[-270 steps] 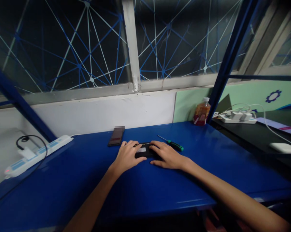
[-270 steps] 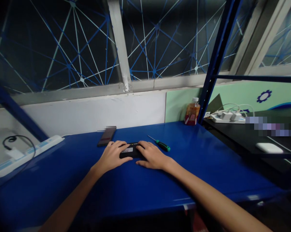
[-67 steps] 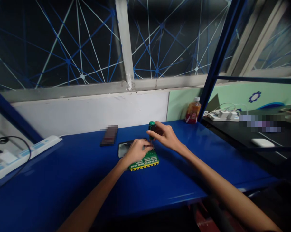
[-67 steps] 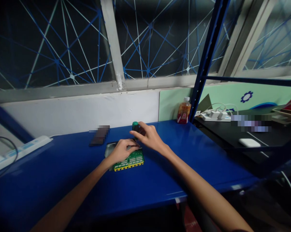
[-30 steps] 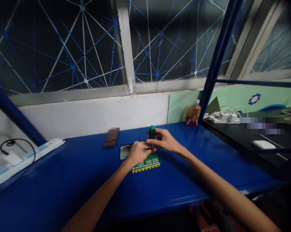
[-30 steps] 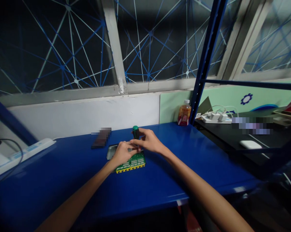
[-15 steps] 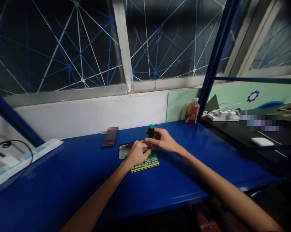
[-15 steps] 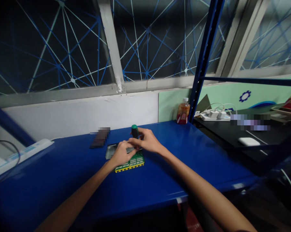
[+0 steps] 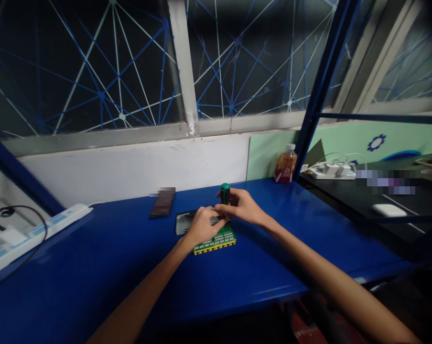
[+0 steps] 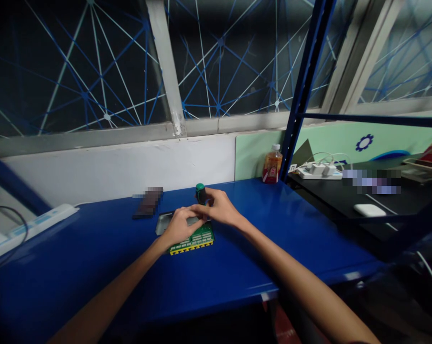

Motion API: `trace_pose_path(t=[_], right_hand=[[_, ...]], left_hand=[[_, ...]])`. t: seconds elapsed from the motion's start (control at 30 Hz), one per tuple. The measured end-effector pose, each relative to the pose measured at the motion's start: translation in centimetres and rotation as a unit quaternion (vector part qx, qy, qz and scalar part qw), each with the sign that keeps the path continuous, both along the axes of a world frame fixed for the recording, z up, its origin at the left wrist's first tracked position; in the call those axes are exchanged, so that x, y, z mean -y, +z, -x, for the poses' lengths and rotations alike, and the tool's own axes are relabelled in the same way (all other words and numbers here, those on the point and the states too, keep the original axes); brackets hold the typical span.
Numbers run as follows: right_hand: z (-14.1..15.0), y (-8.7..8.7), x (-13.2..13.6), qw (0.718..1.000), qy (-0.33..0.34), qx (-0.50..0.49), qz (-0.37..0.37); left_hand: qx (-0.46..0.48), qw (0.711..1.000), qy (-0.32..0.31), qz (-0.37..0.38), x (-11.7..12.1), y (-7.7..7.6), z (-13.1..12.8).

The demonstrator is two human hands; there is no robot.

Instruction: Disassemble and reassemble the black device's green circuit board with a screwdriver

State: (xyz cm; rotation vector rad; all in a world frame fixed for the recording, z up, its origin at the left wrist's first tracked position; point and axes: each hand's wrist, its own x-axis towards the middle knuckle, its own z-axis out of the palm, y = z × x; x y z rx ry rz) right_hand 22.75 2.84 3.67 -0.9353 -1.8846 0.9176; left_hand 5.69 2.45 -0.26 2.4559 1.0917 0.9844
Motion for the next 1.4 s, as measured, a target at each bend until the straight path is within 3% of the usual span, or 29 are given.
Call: trace_pose_path(t=[0.77, 1.0, 1.4], right_hand=[[0.00, 0.30, 0.32, 1.000, 0.004, 0.005, 0.001], [-0.08, 0.15, 0.12, 1.000, -0.011, 0.014, -0.002], [-0.13, -0.17, -0.13, 1.000, -0.020, 0.002, 0.004]], left_hand=[[-0.009, 0.999, 0.023, 0.021, -0.26, 0.21, 0.13], [-0.021, 0.999, -0.023, 0.023, -0.24, 0.11, 0.28], [0.011, 0.999, -0.010, 0.046, -0.06, 0.45, -0.06]])
